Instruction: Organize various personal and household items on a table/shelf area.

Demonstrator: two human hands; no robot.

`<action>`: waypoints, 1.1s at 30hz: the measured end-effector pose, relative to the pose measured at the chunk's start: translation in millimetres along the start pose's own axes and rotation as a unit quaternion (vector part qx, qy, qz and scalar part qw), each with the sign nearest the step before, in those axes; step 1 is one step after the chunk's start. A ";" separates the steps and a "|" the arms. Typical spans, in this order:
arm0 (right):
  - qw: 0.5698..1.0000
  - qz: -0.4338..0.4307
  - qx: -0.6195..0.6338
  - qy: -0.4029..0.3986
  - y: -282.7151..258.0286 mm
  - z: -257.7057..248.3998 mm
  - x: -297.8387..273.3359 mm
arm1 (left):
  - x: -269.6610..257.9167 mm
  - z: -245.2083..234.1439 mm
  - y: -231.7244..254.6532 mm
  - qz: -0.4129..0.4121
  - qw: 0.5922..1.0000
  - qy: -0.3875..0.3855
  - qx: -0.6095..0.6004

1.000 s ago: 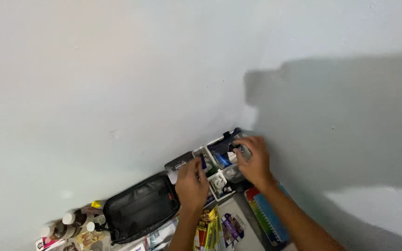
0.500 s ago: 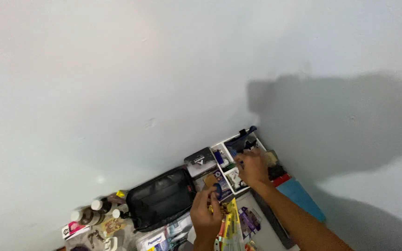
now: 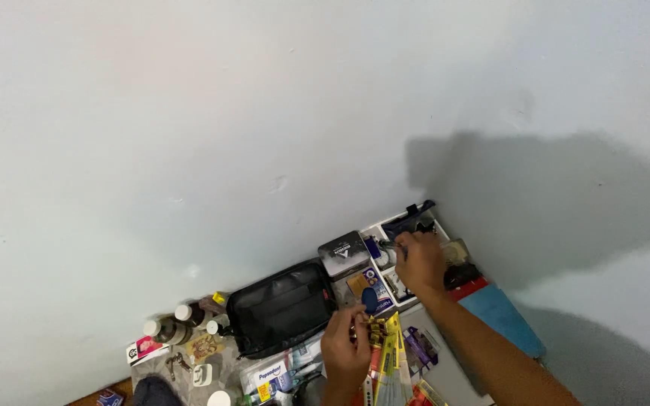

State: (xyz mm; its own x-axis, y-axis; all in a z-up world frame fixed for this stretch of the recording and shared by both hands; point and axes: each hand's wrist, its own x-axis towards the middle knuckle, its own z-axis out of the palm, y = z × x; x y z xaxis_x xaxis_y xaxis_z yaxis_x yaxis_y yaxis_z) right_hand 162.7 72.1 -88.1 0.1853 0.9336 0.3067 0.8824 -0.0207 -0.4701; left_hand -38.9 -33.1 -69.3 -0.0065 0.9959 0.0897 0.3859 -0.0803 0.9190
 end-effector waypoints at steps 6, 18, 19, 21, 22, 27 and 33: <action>0.993 -0.023 -0.094 -0.063 4.4 31.2 -3.0 | -10.5 5.9 -16.3 0.057 0.998 0.018 0.017; 0.995 -0.047 -0.053 -0.074 3.2 30.4 -6.1 | -16.9 4.1 -13.6 0.029 1.000 0.006 0.010; 0.995 -0.046 -0.054 -0.073 3.8 32.2 -4.1 | -16.2 4.6 -12.4 0.029 1.000 0.005 0.009; 0.988 -0.069 -0.049 -0.128 5.6 35.7 0.4 | -14.4 6.1 -9.5 0.003 1.000 0.002 0.003; 0.988 -0.068 -0.050 -0.127 4.2 35.0 3.2 | -14.2 8.0 -9.6 0.003 1.000 0.001 0.003; 0.976 -0.087 -0.096 -0.177 3.7 42.7 6.6 | -15.7 7.7 -10.1 0.023 1.000 0.014 0.000; 0.968 -0.104 -0.131 -0.188 27.4 66.6 11.6 | -22.5 10.3 -15.3 0.028 0.999 0.026 0.018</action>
State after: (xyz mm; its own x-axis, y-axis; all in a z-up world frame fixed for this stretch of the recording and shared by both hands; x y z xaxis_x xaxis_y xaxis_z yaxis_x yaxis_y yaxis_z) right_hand 160.2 106.2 -152.5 -0.1363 0.9903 0.0262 0.9720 0.1388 -0.1898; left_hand -35.2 -53.9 -89.3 -0.0320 0.9862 0.1626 0.4206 -0.1343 0.8973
